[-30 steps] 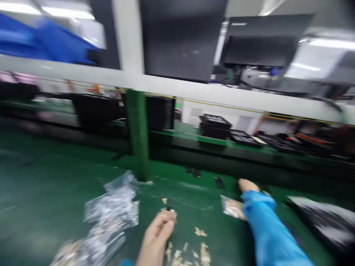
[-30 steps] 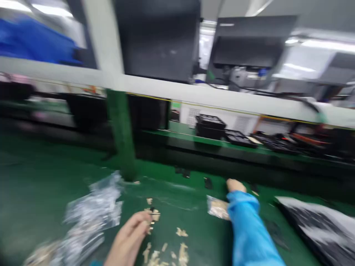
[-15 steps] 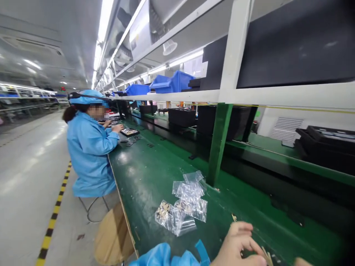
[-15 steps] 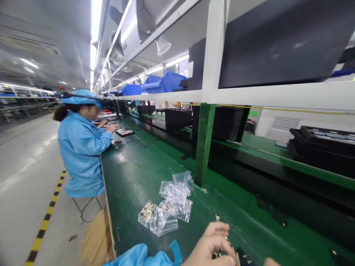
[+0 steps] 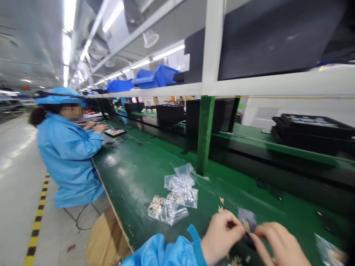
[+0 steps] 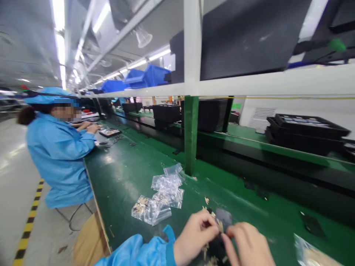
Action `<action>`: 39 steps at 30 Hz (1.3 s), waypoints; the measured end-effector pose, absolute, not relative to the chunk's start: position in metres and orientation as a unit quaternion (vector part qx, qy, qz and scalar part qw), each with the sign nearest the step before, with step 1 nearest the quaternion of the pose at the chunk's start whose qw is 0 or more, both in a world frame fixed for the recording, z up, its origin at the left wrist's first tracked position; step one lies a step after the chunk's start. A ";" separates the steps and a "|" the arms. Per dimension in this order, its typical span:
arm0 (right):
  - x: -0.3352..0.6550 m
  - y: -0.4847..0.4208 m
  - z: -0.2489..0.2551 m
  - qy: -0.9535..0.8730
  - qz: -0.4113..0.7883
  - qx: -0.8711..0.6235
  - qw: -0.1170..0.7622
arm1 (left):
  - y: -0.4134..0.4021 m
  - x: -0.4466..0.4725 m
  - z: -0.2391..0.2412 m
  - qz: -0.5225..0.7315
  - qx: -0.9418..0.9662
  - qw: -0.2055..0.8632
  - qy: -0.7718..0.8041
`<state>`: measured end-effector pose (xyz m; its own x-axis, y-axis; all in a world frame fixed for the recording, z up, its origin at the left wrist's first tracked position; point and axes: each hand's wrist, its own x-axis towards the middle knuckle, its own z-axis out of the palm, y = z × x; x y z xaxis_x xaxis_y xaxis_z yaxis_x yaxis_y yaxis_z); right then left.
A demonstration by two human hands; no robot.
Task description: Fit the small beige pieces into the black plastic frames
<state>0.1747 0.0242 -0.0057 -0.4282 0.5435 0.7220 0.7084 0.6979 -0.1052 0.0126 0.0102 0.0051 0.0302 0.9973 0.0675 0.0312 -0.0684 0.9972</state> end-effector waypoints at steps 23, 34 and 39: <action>0.142 -0.006 0.015 -0.830 -0.172 -0.418 0.326 | -0.001 -0.002 0.012 0.435 0.676 0.388 0.450; 0.140 -0.009 0.014 -0.820 -0.169 -0.437 0.329 | -0.001 0.001 0.009 0.415 0.700 0.345 0.467; 0.136 -0.010 0.013 -0.817 -0.172 -0.438 0.334 | -0.001 0.002 0.009 0.413 0.706 0.327 0.473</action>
<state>0.1365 -0.0099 0.0130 -0.3942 0.6009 0.6954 0.8300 0.5577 -0.0115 0.0017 -0.0013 0.0090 0.2109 0.9385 0.2734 0.3977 -0.3379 0.8530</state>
